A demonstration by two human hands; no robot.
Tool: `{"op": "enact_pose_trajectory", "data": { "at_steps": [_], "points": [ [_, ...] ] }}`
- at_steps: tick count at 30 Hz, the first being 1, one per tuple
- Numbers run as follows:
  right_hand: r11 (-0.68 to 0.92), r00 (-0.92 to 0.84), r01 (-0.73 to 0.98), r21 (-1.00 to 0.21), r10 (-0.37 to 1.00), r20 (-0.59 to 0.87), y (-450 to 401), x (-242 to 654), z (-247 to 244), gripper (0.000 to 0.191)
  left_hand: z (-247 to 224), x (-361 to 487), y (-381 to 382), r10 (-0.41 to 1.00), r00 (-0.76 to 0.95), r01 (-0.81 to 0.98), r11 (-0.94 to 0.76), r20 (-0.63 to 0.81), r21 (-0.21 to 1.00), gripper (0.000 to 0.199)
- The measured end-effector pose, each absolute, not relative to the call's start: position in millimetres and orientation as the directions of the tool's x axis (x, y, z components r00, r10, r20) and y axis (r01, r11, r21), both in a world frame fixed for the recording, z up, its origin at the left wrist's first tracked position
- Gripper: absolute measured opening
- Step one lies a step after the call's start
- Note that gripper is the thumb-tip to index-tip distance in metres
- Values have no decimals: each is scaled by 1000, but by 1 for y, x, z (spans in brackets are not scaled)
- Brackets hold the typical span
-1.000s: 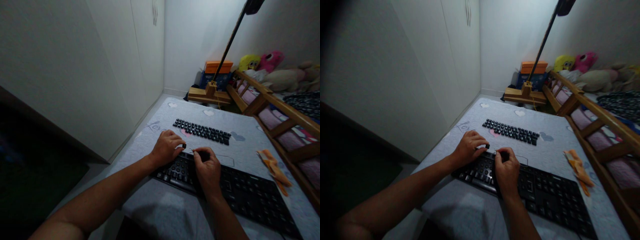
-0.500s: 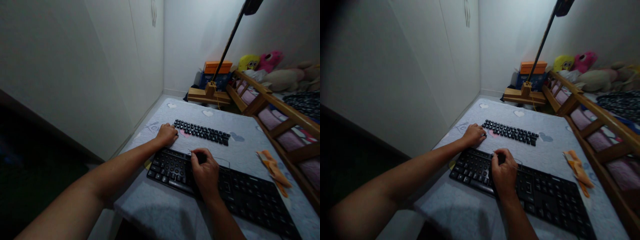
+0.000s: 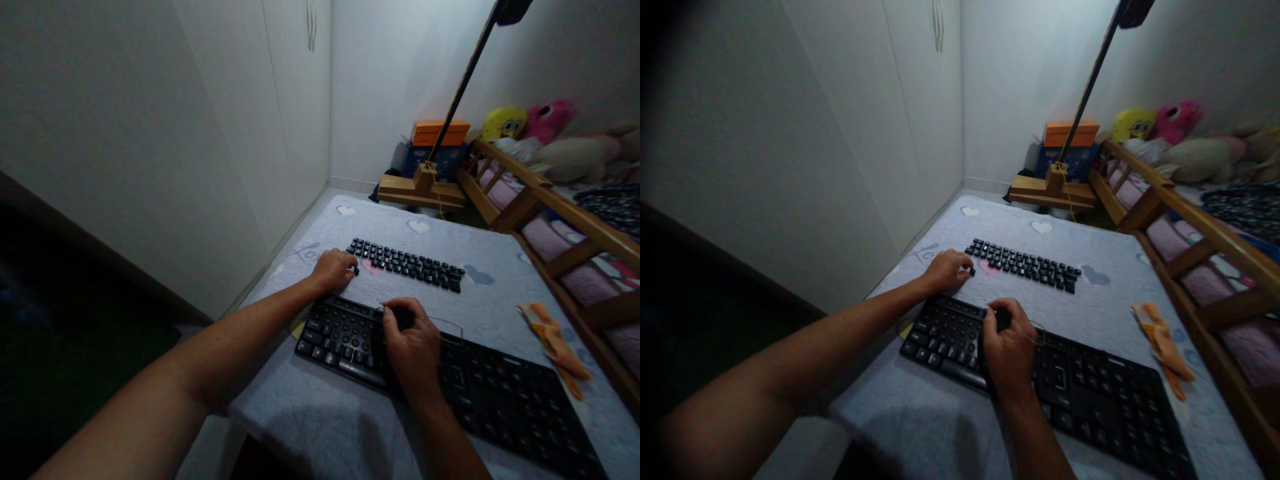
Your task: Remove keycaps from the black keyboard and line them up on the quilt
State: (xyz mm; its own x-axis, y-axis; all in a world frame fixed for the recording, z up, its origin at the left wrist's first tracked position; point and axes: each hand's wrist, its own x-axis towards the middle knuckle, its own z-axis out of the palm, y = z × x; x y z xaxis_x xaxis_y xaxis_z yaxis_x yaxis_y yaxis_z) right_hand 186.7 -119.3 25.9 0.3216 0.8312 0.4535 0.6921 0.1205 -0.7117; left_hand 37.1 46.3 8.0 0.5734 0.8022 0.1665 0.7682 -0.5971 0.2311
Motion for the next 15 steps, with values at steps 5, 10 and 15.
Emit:
{"op": "enact_pose_trajectory", "data": {
  "at_steps": [5,10,15],
  "points": [
    [134,310,698,-704,829,466,-119,186,26,9,10,39,47,808,560,767,-590,183,255,25],
    [142,300,705,-695,828,474,-119,187,26,8,8,40,52,811,564,777,-585,155,230,19],
    [139,307,689,-712,833,460,-119,188,25,7,4,37,57,811,566,774,-584,145,244,20]
  ]
}}
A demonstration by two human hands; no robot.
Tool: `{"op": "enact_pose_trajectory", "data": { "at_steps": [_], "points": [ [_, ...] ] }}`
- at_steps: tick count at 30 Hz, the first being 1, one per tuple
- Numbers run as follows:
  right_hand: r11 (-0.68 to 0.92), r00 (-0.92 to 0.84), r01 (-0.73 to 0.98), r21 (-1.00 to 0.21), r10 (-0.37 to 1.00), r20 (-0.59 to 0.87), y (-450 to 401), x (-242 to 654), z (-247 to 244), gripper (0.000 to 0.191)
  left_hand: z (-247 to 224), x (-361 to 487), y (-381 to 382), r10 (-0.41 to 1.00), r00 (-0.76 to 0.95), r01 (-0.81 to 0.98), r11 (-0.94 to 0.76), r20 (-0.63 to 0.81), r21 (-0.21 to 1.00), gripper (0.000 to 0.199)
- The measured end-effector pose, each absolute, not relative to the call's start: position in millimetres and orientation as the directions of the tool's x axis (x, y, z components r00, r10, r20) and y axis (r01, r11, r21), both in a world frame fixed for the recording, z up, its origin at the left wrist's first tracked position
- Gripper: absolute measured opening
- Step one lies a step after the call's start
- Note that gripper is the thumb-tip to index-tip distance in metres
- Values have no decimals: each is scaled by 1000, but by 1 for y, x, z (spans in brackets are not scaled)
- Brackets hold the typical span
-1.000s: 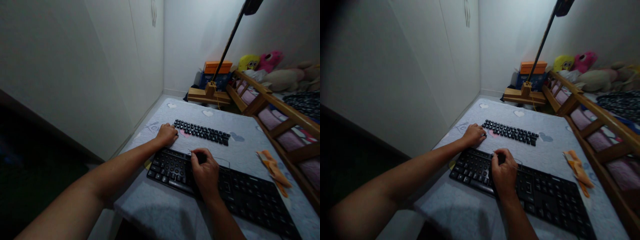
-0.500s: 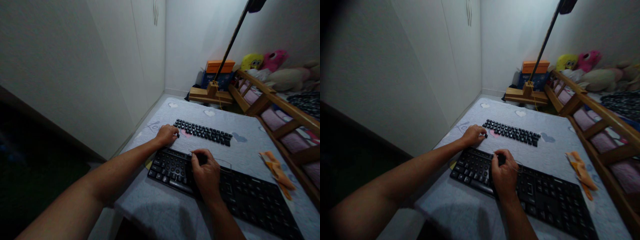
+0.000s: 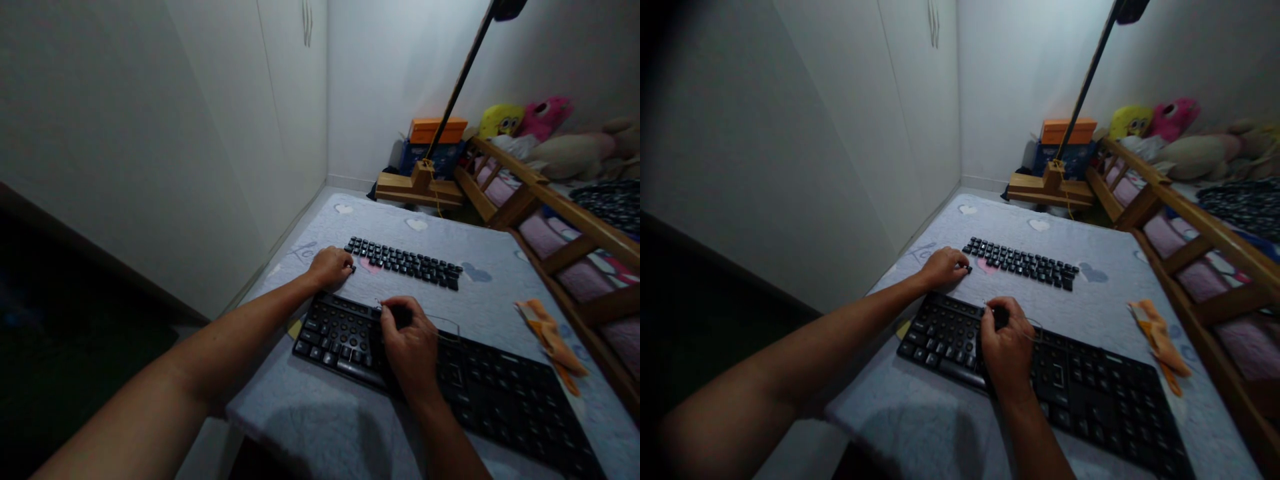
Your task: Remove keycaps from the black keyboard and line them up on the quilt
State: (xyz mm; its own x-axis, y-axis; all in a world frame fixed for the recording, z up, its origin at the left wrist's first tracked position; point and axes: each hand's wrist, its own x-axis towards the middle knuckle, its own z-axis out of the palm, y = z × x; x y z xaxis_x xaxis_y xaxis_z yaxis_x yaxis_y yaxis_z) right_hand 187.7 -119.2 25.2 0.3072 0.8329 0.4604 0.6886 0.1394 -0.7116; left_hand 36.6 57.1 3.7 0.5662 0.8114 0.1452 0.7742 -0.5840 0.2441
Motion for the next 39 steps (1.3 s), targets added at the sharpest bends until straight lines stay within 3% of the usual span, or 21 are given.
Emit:
{"op": "enact_pose_trajectory", "data": {
  "at_steps": [11,19,39],
  "points": [
    [117,324,686,-718,834,446,-118,188,23,7,4,40,62,807,576,748,-585,132,315,21],
    [145,304,693,-706,829,469,-119,188,24,7,7,69,71,836,514,781,-548,191,299,23],
    [133,331,690,-711,816,474,-119,187,26,7,5,80,70,887,444,837,-461,127,294,26]
  ]
}}
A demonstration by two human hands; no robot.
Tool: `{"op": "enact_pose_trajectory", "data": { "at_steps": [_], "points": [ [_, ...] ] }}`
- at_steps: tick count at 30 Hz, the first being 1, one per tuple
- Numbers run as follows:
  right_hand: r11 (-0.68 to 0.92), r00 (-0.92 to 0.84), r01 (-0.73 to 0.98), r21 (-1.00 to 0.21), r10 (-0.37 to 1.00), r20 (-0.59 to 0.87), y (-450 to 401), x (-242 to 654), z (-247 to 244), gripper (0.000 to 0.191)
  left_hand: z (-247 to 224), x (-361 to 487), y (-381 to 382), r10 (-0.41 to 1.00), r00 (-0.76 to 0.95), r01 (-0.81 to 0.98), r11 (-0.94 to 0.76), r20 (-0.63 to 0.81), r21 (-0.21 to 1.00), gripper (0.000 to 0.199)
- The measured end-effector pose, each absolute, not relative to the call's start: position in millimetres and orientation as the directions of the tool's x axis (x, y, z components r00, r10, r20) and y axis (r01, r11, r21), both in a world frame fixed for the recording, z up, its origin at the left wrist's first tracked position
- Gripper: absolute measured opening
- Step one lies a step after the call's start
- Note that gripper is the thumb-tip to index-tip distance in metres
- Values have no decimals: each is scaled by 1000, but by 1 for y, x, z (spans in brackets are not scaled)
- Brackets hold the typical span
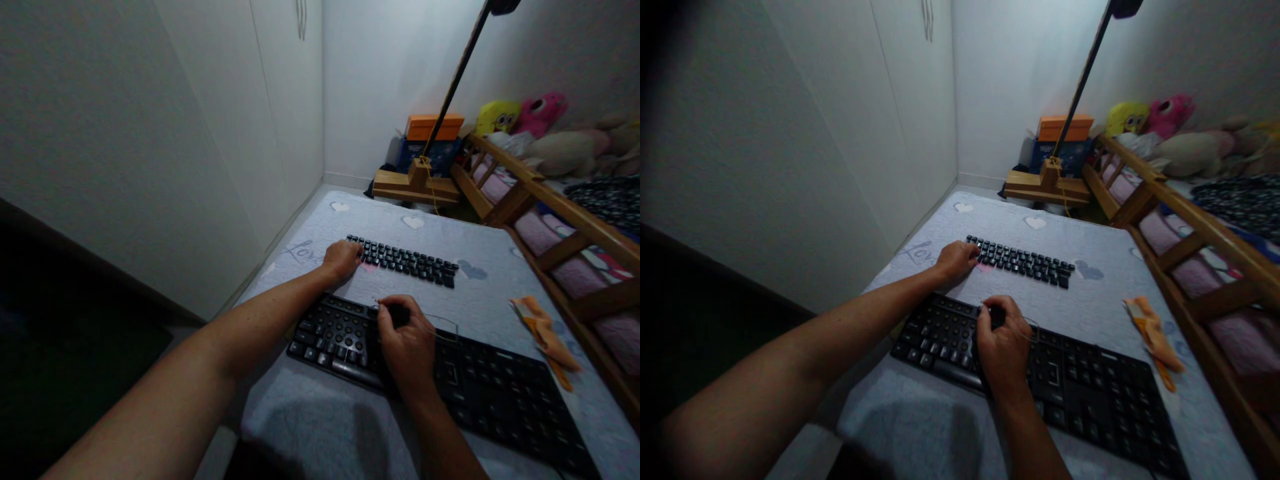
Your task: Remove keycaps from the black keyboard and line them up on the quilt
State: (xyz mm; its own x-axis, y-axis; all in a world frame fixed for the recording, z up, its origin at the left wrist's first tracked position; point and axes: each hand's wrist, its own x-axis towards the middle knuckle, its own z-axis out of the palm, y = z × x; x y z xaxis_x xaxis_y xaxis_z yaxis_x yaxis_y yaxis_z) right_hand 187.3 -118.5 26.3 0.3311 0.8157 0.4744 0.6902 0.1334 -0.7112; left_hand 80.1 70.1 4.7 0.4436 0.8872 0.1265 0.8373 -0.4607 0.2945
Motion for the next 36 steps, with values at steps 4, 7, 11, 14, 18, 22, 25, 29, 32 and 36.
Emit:
{"op": "enact_pose_trajectory", "data": {
  "at_steps": [4,7,11,14,18,22,25,29,32,36],
  "points": [
    [131,334,691,-711,815,474,-118,188,26,7,6,80,69,891,437,844,-452,120,287,28],
    [123,332,691,-712,821,464,-119,189,26,7,7,80,69,892,438,846,-451,112,285,26],
    [131,329,691,-711,819,471,-119,189,25,7,7,80,69,887,447,841,-461,116,283,26],
    [129,329,695,-708,818,472,-119,189,25,8,7,78,69,888,443,838,-459,122,296,28],
    [116,329,700,-705,824,462,-120,189,26,9,10,72,69,893,426,829,-449,142,334,29],
    [111,325,693,-713,834,446,-122,188,29,10,16,59,63,890,416,779,-454,186,432,27],
    [126,314,675,-727,843,437,-122,187,32,11,22,45,49,884,418,687,-458,209,564,25],
    [138,277,651,-747,873,402,-123,184,34,11,28,22,20,887,411,560,-427,210,709,23],
    [183,210,633,-752,895,394,-124,181,34,10,28,8,1,902,375,528,-397,213,751,22],
    [236,80,615,-753,931,357,-125,174,30,7,27,2,-15,927,310,495,-348,213,796,20]
  ]
}}
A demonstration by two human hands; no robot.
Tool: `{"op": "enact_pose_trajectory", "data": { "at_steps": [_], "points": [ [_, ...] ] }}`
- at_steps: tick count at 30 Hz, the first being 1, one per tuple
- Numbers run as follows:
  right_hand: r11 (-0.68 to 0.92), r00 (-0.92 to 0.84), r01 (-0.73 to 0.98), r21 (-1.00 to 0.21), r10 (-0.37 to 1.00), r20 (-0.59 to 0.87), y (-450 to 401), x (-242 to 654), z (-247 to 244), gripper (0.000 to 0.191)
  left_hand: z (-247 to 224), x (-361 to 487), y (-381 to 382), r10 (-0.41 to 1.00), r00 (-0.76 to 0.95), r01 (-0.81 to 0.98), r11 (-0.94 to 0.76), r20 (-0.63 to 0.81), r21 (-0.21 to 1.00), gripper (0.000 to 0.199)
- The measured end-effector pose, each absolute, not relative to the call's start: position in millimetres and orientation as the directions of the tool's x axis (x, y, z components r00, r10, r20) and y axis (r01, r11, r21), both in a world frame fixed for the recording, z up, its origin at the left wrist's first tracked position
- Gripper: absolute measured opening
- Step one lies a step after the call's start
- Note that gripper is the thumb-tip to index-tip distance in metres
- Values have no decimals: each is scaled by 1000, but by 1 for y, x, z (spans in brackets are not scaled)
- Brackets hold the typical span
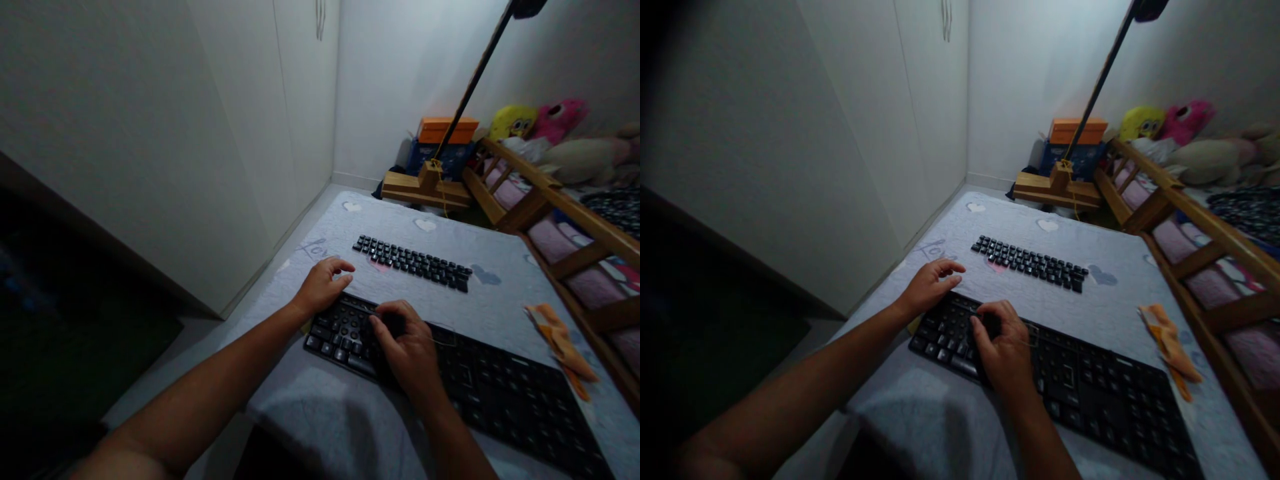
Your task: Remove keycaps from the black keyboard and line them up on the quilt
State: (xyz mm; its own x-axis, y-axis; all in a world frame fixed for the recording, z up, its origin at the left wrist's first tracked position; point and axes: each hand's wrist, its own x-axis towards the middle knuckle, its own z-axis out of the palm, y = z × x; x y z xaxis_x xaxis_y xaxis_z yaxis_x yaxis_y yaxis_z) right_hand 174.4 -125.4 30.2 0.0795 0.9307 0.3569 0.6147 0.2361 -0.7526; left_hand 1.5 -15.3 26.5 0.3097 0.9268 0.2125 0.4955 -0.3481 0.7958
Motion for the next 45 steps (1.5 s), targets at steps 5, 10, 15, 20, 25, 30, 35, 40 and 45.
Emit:
{"op": "enact_pose_trajectory", "data": {
  "at_steps": [5,10,15,20,25,30,35,40,45],
  "points": [
    [243,-21,614,-751,956,293,-127,166,27,6,15,0,-18,950,232,450,-294,207,843,19],
    [242,-53,633,-735,961,271,-129,161,29,6,-3,-3,-15,968,222,367,-194,117,910,21],
    [280,-95,657,-700,952,292,-128,158,27,6,-6,-1,-17,941,299,377,-267,156,887,19],
    [302,-135,662,-686,948,287,-127,154,21,6,0,1,-21,909,350,441,-373,226,816,18],
    [309,-141,661,-684,946,291,-126,149,19,7,1,1,-22,911,351,448,-365,215,816,17],
    [330,-150,662,-673,938,313,-126,146,21,7,0,2,-22,917,343,447,-350,204,823,18],
    [309,-132,661,-684,945,299,-126,144,22,7,-2,2,-21,905,351,435,-384,240,814,17],
    [266,-116,650,-712,960,253,-126,143,24,8,-1,2,-21,904,354,440,-386,238,811,17],
    [191,-86,642,-742,980,177,-126,145,27,8,-2,2,-20,906,360,448,-377,222,811,17]
  ]
}}
